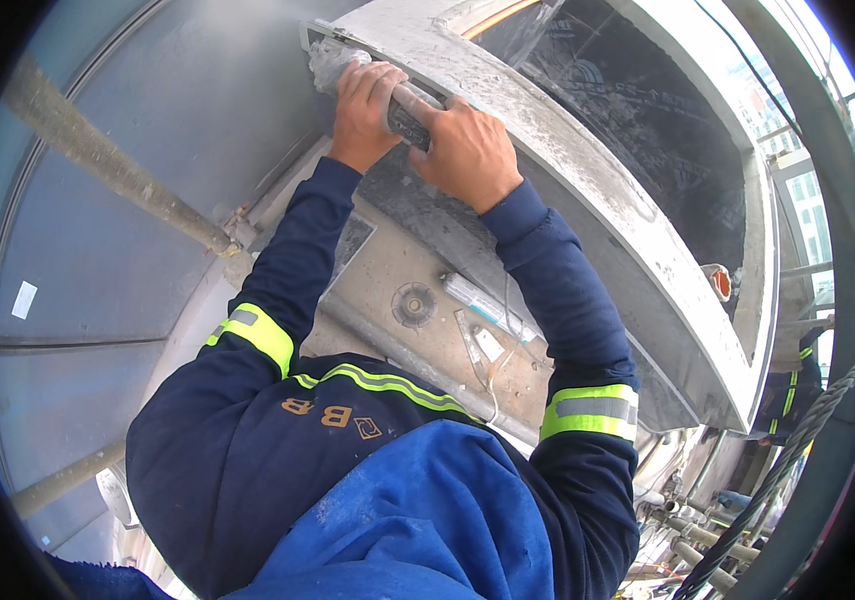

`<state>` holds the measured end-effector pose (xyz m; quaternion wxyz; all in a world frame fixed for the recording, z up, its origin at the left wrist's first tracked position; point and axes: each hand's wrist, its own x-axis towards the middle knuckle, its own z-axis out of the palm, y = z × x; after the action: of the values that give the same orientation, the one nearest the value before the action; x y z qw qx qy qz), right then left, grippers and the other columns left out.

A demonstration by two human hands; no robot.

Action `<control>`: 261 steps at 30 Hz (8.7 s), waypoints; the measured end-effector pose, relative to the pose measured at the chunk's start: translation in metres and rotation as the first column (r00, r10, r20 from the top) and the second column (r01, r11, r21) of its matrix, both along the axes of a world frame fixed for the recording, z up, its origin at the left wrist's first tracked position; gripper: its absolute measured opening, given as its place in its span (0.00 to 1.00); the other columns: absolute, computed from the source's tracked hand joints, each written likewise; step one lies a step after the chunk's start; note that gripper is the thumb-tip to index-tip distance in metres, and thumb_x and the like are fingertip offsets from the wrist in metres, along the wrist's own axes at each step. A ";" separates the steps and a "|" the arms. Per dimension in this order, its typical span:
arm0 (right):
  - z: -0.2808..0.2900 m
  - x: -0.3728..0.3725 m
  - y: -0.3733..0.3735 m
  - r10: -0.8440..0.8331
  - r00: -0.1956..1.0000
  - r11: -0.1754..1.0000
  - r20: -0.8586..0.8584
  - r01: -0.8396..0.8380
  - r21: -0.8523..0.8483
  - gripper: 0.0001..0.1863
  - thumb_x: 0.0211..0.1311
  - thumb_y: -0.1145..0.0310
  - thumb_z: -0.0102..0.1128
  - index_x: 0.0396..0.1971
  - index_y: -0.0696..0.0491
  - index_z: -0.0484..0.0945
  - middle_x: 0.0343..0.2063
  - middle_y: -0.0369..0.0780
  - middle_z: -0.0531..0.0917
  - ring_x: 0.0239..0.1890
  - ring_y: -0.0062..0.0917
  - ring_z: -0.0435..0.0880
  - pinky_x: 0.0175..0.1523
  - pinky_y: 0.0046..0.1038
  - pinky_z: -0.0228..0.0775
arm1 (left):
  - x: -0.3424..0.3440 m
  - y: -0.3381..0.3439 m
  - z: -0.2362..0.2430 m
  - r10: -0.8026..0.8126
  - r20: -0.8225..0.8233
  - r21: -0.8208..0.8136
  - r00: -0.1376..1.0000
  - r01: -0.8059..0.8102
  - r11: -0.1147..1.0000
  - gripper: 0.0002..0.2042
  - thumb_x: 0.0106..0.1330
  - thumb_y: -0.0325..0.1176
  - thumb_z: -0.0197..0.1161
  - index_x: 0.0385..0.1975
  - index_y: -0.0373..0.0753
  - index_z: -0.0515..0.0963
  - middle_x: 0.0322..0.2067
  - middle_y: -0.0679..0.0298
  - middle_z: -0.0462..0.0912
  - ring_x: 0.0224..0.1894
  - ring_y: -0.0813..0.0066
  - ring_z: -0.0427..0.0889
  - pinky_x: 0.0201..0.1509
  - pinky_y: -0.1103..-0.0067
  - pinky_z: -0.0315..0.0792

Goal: The person uses a handheld angle grinder to grind a concrete ledge on a building exterior. The person holds the tool with both hands and moves it along the edge, generating dust as the surface is abraded.

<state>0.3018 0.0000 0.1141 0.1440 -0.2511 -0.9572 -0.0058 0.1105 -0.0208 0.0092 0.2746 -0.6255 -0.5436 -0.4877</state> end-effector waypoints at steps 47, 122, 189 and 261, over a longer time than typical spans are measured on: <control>-0.017 -0.046 0.021 0.049 0.997 0.999 -0.066 -0.049 -0.006 0.40 0.52 0.64 0.74 0.70 0.42 0.77 0.35 0.51 0.87 0.37 0.44 0.90 0.45 0.43 0.84 | -0.047 0.014 -0.012 0.037 -0.019 0.014 0.999 -0.036 0.999 0.43 0.31 0.25 0.84 0.57 0.43 0.76 0.57 0.60 0.81 0.67 0.56 0.77 0.79 0.52 0.61; -0.027 -0.039 0.026 0.039 0.996 0.999 -0.078 -0.036 0.038 0.31 0.54 0.63 0.74 0.61 0.48 0.84 0.31 0.50 0.88 0.34 0.43 0.90 0.42 0.44 0.83 | -0.040 0.020 -0.015 0.008 -0.038 0.074 0.999 -0.005 0.997 0.34 0.38 0.28 0.80 0.52 0.42 0.77 0.54 0.60 0.82 0.63 0.57 0.78 0.77 0.49 0.60; -0.007 -0.026 0.015 0.011 0.999 1.000 -0.030 -0.010 0.020 0.35 0.54 0.58 0.76 0.66 0.41 0.82 0.32 0.50 0.86 0.34 0.45 0.90 0.44 0.44 0.82 | -0.022 0.006 -0.002 0.010 0.014 -0.016 1.000 -0.010 1.000 0.38 0.36 0.24 0.81 0.57 0.42 0.77 0.56 0.60 0.82 0.65 0.58 0.77 0.79 0.53 0.62; -0.007 -0.013 0.011 0.011 1.000 1.000 0.009 -0.011 -0.026 0.41 0.54 0.62 0.74 0.72 0.38 0.75 0.34 0.49 0.83 0.33 0.42 0.87 0.42 0.42 0.80 | -0.010 0.005 -0.008 0.006 0.034 -0.008 0.999 -0.006 1.000 0.37 0.39 0.24 0.80 0.56 0.42 0.76 0.56 0.59 0.80 0.67 0.57 0.76 0.79 0.53 0.60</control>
<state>0.2886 0.0114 0.1069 0.1367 -0.2477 -0.9591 0.0062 0.1009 -0.0153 0.0012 0.2642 -0.6167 -0.5519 -0.4953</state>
